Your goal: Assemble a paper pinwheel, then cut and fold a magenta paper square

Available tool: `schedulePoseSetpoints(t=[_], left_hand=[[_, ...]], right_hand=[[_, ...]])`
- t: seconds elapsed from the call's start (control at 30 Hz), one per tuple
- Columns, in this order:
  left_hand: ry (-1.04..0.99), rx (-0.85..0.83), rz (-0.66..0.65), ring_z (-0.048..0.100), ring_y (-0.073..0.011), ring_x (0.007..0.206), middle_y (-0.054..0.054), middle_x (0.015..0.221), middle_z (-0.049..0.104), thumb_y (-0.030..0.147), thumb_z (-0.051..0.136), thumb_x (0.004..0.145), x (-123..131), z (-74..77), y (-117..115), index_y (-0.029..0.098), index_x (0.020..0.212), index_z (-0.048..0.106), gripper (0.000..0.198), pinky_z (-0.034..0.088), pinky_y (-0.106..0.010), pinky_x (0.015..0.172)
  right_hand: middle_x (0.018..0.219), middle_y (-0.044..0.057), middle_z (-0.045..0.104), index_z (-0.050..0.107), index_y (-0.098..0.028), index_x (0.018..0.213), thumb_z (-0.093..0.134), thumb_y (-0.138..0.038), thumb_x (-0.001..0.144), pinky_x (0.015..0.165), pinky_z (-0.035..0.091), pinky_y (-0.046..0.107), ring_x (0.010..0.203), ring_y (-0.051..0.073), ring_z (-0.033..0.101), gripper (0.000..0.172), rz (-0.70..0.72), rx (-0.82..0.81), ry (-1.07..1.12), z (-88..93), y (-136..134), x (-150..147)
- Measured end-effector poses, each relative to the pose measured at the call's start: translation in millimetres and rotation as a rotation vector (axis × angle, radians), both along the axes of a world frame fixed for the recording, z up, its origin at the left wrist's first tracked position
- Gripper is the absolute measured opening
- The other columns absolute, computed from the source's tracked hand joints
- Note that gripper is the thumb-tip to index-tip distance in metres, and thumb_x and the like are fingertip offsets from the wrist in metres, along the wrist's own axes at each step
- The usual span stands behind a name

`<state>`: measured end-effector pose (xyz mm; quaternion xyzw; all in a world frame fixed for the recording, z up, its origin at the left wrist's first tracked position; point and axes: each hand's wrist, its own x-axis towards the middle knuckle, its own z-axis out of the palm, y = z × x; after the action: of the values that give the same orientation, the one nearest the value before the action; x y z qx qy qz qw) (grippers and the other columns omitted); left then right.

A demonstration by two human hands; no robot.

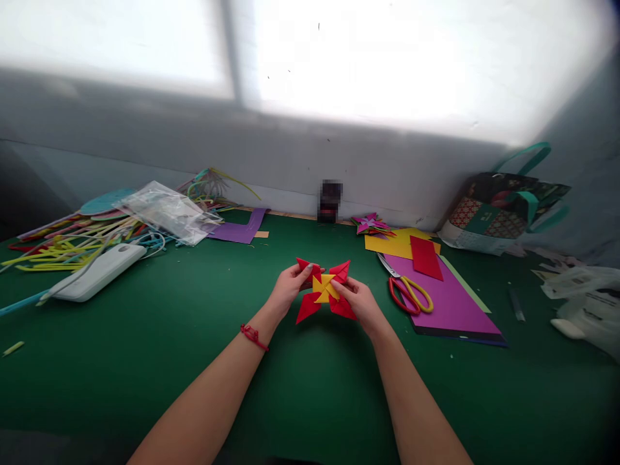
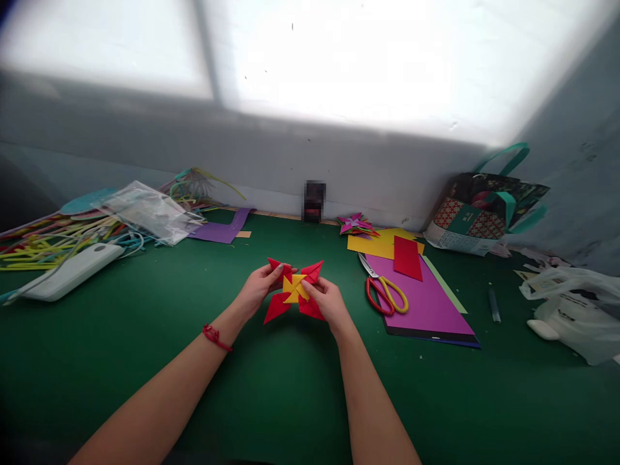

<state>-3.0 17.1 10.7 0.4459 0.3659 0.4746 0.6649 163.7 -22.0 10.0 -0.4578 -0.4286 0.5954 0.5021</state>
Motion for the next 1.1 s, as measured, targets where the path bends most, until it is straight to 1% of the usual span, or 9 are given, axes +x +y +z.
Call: schedulePoseSetpoints(t=[0.1,0.23,0.4,0.53,0.67,0.77,0.93,1.03,1.1], left_hand=[[0.003,-0.003,-0.022,0.064,-0.0229,0.086,-0.014,0.097,0.068,0.046,0.066,0.069,1,-1.9,0,0.011,0.09,0.061,0.041,0.049,-0.036,0.08],[0.05,-0.015,-0.035,0.065,-0.0231,0.083,-0.013,0.091,0.069,0.048,0.067,0.067,1,-3.2,-1,0.011,0.09,0.062,0.044,0.051,-0.036,0.076],[0.112,-0.006,-0.034,0.065,-0.0203,0.08,-0.011,0.092,0.068,0.047,0.066,0.068,-3,-1.9,1,0.012,0.09,0.062,0.041,0.053,-0.032,0.07],[0.134,-0.004,-0.076,0.065,-0.0196,0.079,-0.011,0.09,0.068,0.046,0.067,0.069,-8,-2.7,3,0.012,0.089,0.063,0.039,0.053,-0.03,0.069],[0.179,0.01,-0.113,0.065,-0.0193,0.079,-0.01,0.088,0.068,0.044,0.067,0.069,-11,-3.3,5,0.012,0.089,0.064,0.038,0.054,-0.03,0.068],[0.192,0.02,-0.107,0.065,-0.0192,0.077,-0.01,0.087,0.068,0.044,0.067,0.069,-11,-2.7,5,0.012,0.088,0.064,0.038,0.055,-0.03,0.068],[0.163,-0.024,-0.082,0.065,-0.0181,0.076,-0.009,0.086,0.068,0.042,0.068,0.069,-7,-2.4,3,0.012,0.087,0.064,0.035,0.054,-0.029,0.068],[0.115,-0.09,-0.031,0.065,-0.018,0.076,-0.01,0.086,0.068,0.04,0.067,0.07,-2,-3.2,-1,0.012,0.087,0.063,0.033,0.053,-0.029,0.07],[0.098,-0.103,0.016,0.065,-0.0178,0.075,-0.01,0.085,0.069,0.039,0.067,0.071,3,-3.7,-3,0.012,0.086,0.062,0.031,0.053,-0.03,0.072]], right_hand=[[0.091,0.008,0.069,0.065,-0.016,0.094,0.07,-0.04,0.066,0.072,0.052,0.031,0.085,0.023,0.065,0.037,0.012,-0.012,-0.027,0.2,-1,-3],[0.089,0.011,0.068,0.065,-0.013,0.089,0.07,-0.043,0.064,0.069,0.052,0.032,0.083,0.025,0.065,0.039,0.003,-0.019,-0.077,0.7,-2,-6],[0.085,0.009,0.069,0.065,-0.014,0.086,0.07,-0.043,0.064,0.068,0.05,0.031,0.081,0.023,0.065,0.037,-0.032,0.031,-0.085,0.1,-2,-7],[0.083,0.008,0.069,0.066,-0.014,0.084,0.071,-0.044,0.062,0.067,0.05,0.029,0.078,0.021,0.065,0.038,-0.014,0.049,-0.093,-1.0,-2,-6],[0.082,0.008,0.069,0.066,-0.014,0.082,0.071,-0.045,0.062,0.064,0.049,0.028,0.076,0.021,0.065,0.037,0.003,0.03,-0.11,-0.4,-3,-5],[0.083,0.008,0.068,0.065,-0.013,0.083,0.07,-0.044,0.063,0.064,0.049,0.028,0.076,0.021,0.065,0.037,0.005,0.014,-0.126,0.5,-3,-5],[0.085,0.008,0.068,0.065,-0.014,0.083,0.07,-0.042,0.064,0.07,0.049,0.03,0.08,0.021,0.064,0.034,0.002,0.024,-0.078,-0.3,-2,-6],[0.085,0.009,0.068,0.065,-0.014,0.083,0.07,-0.044,0.063,0.07,0.05,0.031,0.081,0.022,0.064,0.037,-0.017,0.032,-0.075,-0.9,-2,-7],[0.085,0.009,0.068,0.065,-0.013,0.083,0.071,-0.045,0.062,0.069,0.05,0.031,0.08,0.022,0.064,0.038,-0.024,0.029,-0.078,-0.9,-1,-7]])
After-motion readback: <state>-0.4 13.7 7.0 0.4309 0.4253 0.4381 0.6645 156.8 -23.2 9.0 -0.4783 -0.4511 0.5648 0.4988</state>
